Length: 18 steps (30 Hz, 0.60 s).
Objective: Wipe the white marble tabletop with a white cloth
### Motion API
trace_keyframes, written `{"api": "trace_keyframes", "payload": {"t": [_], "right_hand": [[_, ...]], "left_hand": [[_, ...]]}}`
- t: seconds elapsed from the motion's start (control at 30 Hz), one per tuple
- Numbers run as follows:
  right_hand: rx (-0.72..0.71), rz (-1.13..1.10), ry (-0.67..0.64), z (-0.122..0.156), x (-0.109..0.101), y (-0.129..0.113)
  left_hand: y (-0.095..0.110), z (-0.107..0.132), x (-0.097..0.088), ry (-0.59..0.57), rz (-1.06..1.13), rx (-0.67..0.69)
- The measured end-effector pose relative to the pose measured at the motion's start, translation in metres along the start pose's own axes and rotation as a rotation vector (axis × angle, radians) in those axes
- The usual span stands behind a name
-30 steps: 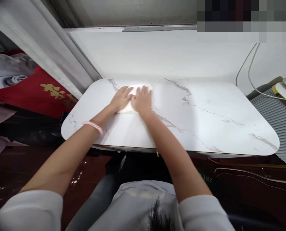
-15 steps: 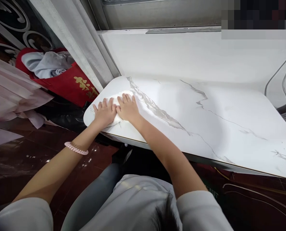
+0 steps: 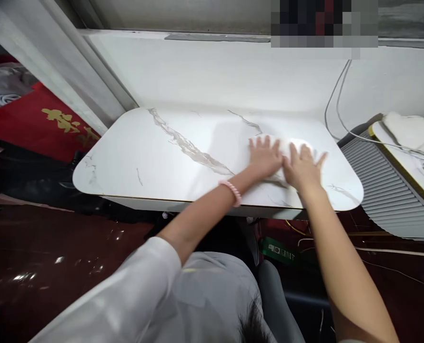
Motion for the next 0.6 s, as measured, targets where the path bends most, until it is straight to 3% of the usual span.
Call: {"api": "trace_keyframes", "payload": {"t": [0.07, 0.13, 0.2, 0.27, 0.33, 0.4, 0.5, 0.6], "right_hand": [[0.229, -0.076, -0.036, 0.032, -0.003, 0.056], [0.362, -0.108, -0.064, 0.066, -0.008, 0.085], [0.473, -0.133, -0.011, 0.097, -0.017, 0.092], [0.51, -0.203, 0.045, 0.116, -0.024, 0.078], [0.518, -0.226, 0.035, 0.123, -0.026, 0.051], [0.492, -0.214, 0.001, 0.119, -0.025, 0.015], [0.369, -0.148, -0.008, 0.1, -0.022, -0.052], [0.174, -0.197, -0.078, 0.076, -0.016, -0.136]], "left_hand": [[0.053, -0.005, 0.016, -0.021, -0.001, 0.138], [0.093, 0.001, 0.028, -0.023, -0.008, 0.235], [0.116, 0.012, 0.032, -0.009, -0.036, 0.321], [0.121, 0.025, 0.033, -0.019, -0.061, 0.371], [0.107, 0.038, 0.03, -0.056, -0.071, 0.37], [0.076, 0.053, 0.024, -0.094, -0.063, 0.312], [0.008, 0.084, 0.004, -0.061, -0.031, 0.165], [-0.073, 0.128, -0.022, 0.015, -0.087, -0.049]]}}
Point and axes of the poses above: each hand's wrist, its own z-axis away from the middle knuckle, its own x-axis out of the palm, y = z × x, the point moved 5 cm from there along -z, towards the middle knuckle, and after that the axes turned 4 degrees about -y, right-handed, at the moved point
